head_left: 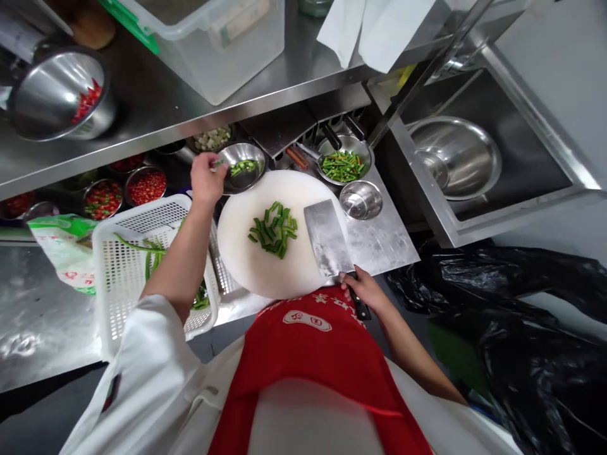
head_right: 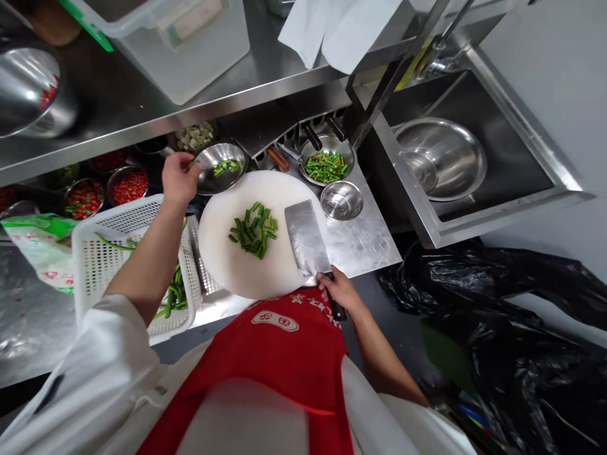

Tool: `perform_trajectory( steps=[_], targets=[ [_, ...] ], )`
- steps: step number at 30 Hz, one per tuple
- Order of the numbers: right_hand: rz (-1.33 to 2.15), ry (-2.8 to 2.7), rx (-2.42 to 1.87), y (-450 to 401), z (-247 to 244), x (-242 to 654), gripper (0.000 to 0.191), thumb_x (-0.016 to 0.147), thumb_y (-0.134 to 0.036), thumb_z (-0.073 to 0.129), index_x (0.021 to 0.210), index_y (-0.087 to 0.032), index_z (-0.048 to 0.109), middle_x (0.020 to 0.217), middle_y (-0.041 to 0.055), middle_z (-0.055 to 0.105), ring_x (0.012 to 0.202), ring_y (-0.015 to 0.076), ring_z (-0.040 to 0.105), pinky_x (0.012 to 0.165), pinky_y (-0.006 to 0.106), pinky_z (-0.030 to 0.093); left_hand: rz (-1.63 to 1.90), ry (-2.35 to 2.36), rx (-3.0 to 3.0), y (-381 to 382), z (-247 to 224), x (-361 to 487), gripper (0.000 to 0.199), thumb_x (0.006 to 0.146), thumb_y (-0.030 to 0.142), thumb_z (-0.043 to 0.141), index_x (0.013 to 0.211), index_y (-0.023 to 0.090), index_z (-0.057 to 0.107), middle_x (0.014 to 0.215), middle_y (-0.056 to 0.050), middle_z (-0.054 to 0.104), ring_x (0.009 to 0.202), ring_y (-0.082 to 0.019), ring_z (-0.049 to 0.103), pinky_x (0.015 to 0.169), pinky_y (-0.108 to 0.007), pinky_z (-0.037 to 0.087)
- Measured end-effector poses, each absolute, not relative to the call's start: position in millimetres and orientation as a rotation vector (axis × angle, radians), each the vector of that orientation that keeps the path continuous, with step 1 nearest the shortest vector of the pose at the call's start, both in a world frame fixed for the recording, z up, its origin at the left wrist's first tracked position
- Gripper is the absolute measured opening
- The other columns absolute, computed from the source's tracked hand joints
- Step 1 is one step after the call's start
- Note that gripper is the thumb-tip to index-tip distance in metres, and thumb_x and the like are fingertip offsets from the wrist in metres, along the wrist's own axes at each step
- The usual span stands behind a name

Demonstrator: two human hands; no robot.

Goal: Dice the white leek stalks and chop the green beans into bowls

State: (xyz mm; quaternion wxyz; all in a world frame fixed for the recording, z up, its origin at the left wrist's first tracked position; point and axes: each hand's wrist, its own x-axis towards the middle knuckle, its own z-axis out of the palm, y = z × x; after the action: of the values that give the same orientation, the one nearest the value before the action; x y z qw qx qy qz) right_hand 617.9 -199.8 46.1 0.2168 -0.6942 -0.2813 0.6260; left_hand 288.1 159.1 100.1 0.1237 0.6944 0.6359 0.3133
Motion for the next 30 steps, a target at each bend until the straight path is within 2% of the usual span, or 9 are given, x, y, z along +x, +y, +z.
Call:
perform_trajectory(
  steps=[3, 6, 9, 12, 14, 17, 23, 27, 30],
  targets=[
    [1.414, -1.113, -2.22, -196.6, 40.9, 621.6, 0.032, 0.088, -0.055, 0.053, 0.093, -0.024, 0.049, 0.059, -0.0027, 0.059, 0.058, 0.0217, 0.063, 0.058, 0.03, 0.045, 0.881, 1.726, 2.235, 145.5, 90.5, 300.5, 0.029, 0.084, 0.028, 0.068, 0.109, 0.014, 0.062, 0.121, -0.012, 0.058, 0.12, -0.027, 0.053, 0.11, -0.043, 0.04],
    [1.233, -1.312, -2.346, -192.8, 41.9, 618.6, 0.032, 0.09, -0.055, 0.052, 0.094, -0.023, 0.051, 0.067, 0.0034, 0.064, 0.07, 0.0248, 0.066, 0.06, 0.029, 0.041, 0.617, 1.437, 2.38, 99.7, 59.6, 317.6, 0.03, 0.09, 0.036, 0.064, 0.112, 0.016, 0.065, 0.124, -0.014, 0.061, 0.124, -0.029, 0.054, 0.112, -0.044, 0.039],
    [1.286, -1.332, -2.309, -185.9, 45.9, 608.7, 0.033, 0.093, -0.053, 0.051, 0.098, -0.021, 0.052, 0.067, 0.0038, 0.065, 0.066, 0.0231, 0.065, 0.059, 0.028, 0.039, 0.285, 1.333, 2.401, 51.0, 27.4, 343.3, 0.056, 0.084, 0.049, 0.071, 0.129, 0.017, 0.062, 0.14, -0.019, 0.055, 0.134, -0.037, 0.047, 0.114, -0.052, 0.036],
    [1.332, -1.332, -2.26, -176.0, 47.6, 590.7, 0.03, 0.094, -0.047, 0.053, 0.104, -0.019, 0.054, 0.067, 0.0029, 0.065, 0.063, 0.0213, 0.064, 0.059, 0.027, 0.04, 0.197, 1.532, 2.378, 16.7, 11.0, 376.0, 0.073, 0.083, 0.061, 0.067, 0.144, 0.023, 0.053, 0.154, -0.018, 0.043, 0.144, -0.044, 0.034, 0.117, -0.063, 0.025],
    [1.319, -1.369, -2.233, -169.1, 45.8, 576.2, 0.027, 0.094, -0.042, 0.057, 0.105, -0.018, 0.055, 0.072, 0.0049, 0.068, 0.067, 0.021, 0.065, 0.059, 0.026, 0.039, 0.258, 1.637, 2.366, 2.0, 7.8, 395.5, 0.07, 0.087, 0.063, 0.06, 0.146, 0.025, 0.051, 0.155, -0.017, 0.042, 0.144, -0.04, 0.034, 0.119, -0.06, 0.025],
    [1.342, -1.438, -2.146, -160.4, 40.1, 560.0, 0.025, 0.093, -0.038, 0.06, 0.107, -0.018, 0.056, 0.077, 0.006, 0.068, 0.067, 0.0198, 0.064, 0.059, 0.026, 0.039, 0.447, 1.734, 2.273, -11.6, 5.8, 411.8, 0.059, 0.094, 0.057, 0.052, 0.142, 0.022, 0.055, 0.151, -0.017, 0.045, 0.141, -0.034, 0.041, 0.118, -0.05, 0.033],
    [1.488, -1.314, -1.98, -155.7, 38.7, 576.4, 0.019, 0.089, -0.034, 0.065, 0.097, -0.021, 0.053, 0.059, -0.0042, 0.058, 0.047, 0.0133, 0.053, 0.049, 0.024, 0.034, 0.693, 1.631, 2.227, -8.1, 5.2, 433.4, 0.041, 0.096, 0.04, 0.053, 0.127, 0.015, 0.065, 0.141, -0.019, 0.051, 0.136, -0.032, 0.046, 0.117, -0.048, 0.038],
    [1.542, -1.011, -1.915, -157.0, 50.5, 613.0, 0.018, 0.089, -0.035, 0.06, 0.09, -0.024, 0.046, 0.046, -0.0105, 0.048, 0.037, 0.0129, 0.048, 0.043, 0.023, 0.033, 0.698, 1.415, 2.321, 13.3, 17.8, 492.2, 0.038, 0.094, 0.036, 0.057, 0.125, 0.016, 0.066, 0.141, -0.018, 0.052, 0.134, -0.032, 0.047, 0.118, -0.049, 0.036],
    [1.405, -0.889, -1.907, -153.2, 58.2, 643.7, 0.021, 0.087, -0.039, 0.059, 0.089, -0.025, 0.044, 0.046, -0.0106, 0.049, 0.037, 0.0135, 0.048, 0.042, 0.024, 0.035, 0.722, 1.218, 2.393, 33.0, 28.2, 549.6, 0.038, 0.094, 0.036, 0.058, 0.125, 0.016, 0.065, 0.145, -0.017, 0.05, 0.135, -0.032, 0.047, 0.118, -0.048, 0.036]
  ],
)
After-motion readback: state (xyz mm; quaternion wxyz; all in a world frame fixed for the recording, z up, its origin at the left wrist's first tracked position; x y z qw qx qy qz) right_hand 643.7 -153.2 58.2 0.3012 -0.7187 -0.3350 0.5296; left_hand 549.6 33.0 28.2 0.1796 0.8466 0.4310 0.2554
